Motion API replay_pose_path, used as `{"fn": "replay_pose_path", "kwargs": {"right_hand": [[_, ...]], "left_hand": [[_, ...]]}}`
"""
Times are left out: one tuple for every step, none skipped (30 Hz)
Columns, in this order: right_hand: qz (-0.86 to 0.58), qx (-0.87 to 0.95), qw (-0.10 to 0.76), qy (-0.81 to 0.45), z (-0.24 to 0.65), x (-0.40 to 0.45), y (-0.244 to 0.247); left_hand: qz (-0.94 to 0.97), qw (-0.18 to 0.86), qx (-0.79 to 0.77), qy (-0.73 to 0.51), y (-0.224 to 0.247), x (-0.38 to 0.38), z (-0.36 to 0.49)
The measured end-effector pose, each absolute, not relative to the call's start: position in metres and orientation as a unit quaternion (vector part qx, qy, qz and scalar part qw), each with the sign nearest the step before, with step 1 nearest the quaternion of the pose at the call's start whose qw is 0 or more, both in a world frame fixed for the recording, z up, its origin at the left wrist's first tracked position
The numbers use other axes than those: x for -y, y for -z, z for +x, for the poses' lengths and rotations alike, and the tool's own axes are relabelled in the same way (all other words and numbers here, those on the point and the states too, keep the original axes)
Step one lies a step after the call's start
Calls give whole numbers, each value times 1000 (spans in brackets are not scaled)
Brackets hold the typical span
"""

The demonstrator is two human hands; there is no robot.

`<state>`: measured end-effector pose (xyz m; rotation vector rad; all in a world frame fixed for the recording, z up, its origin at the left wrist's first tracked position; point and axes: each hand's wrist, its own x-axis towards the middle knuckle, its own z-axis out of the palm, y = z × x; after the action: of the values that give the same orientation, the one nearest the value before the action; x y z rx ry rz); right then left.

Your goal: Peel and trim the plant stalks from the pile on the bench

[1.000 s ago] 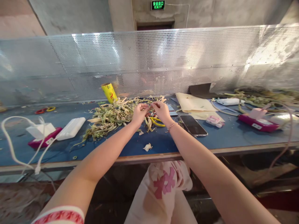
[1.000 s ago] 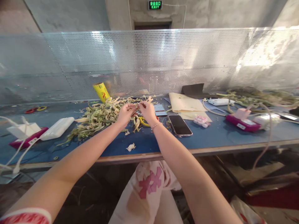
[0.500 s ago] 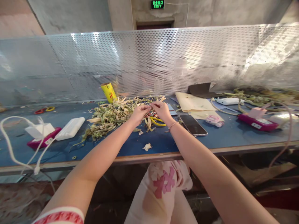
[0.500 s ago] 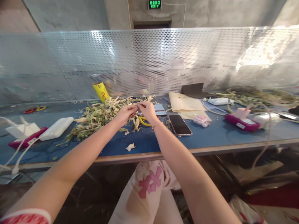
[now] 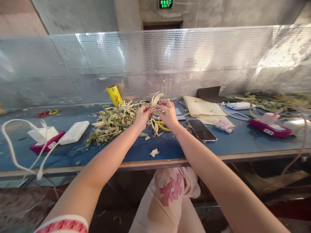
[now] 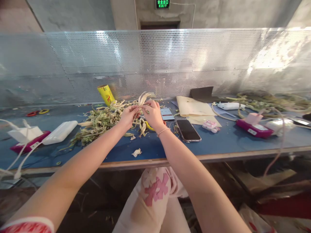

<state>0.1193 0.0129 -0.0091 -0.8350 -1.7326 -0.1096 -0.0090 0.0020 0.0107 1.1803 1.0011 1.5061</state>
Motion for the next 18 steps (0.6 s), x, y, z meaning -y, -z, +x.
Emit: {"fn": "replay_pose_path", "kwargs": {"right_hand": [[-359, 743, 562, 57, 119, -13, 10], [-361, 748, 554, 60, 118, -14, 11], [-360, 754, 547, 60, 118, -14, 11], [-356, 759, 541, 58, 117, -14, 12], [-352, 765, 537, 56, 115, -15, 13], [-347, 769, 534, 56, 114, -15, 13], [-342, 773, 531, 56, 113, -15, 14], [-339, 777, 528, 55, 111, -15, 15], [-338, 779, 525, 54, 110, -16, 16], [-340, 780, 523, 52, 109, -16, 16], [-343, 781, 520, 48, 108, -17, 17], [-346, 780, 519, 43, 107, -17, 18], [-351, 779, 518, 37, 106, -18, 18], [-356, 777, 518, 31, 106, -18, 19], [-362, 774, 519, 25, 106, -19, 19], [-367, 771, 520, 19, 107, -19, 19], [-372, 766, 523, 13, 107, -19, 19], [-376, 762, 527, 6, 108, -20, 18]], "left_hand": [[476, 474, -408, -619, -11, -2, -9], [473, 478, -404, -620, -10, -2, -8], [474, 483, -399, -619, -9, -2, -8], [477, 487, -392, -618, -7, -2, -8], [480, 492, -382, -618, -6, -3, -7], [482, 497, -372, -619, -4, -3, -7], [483, 501, -362, -620, -3, -3, -7], [483, 505, -355, -620, -2, -4, -6], [482, 509, -352, -620, -1, -4, -6], [480, 513, -350, -619, 0, -4, -6], [476, 517, -351, -619, 0, -5, -5], [471, 519, -352, -621, 0, -5, -5], [464, 520, -354, -624, 0, -5, -4], [457, 520, -354, -629, 0, -5, -3], [452, 520, -353, -633, 0, -6, -3], [448, 519, -352, -637, 0, -6, -3], [445, 520, -350, -640, 1, -6, -2], [444, 521, -347, -641, 1, -6, -2]]}}
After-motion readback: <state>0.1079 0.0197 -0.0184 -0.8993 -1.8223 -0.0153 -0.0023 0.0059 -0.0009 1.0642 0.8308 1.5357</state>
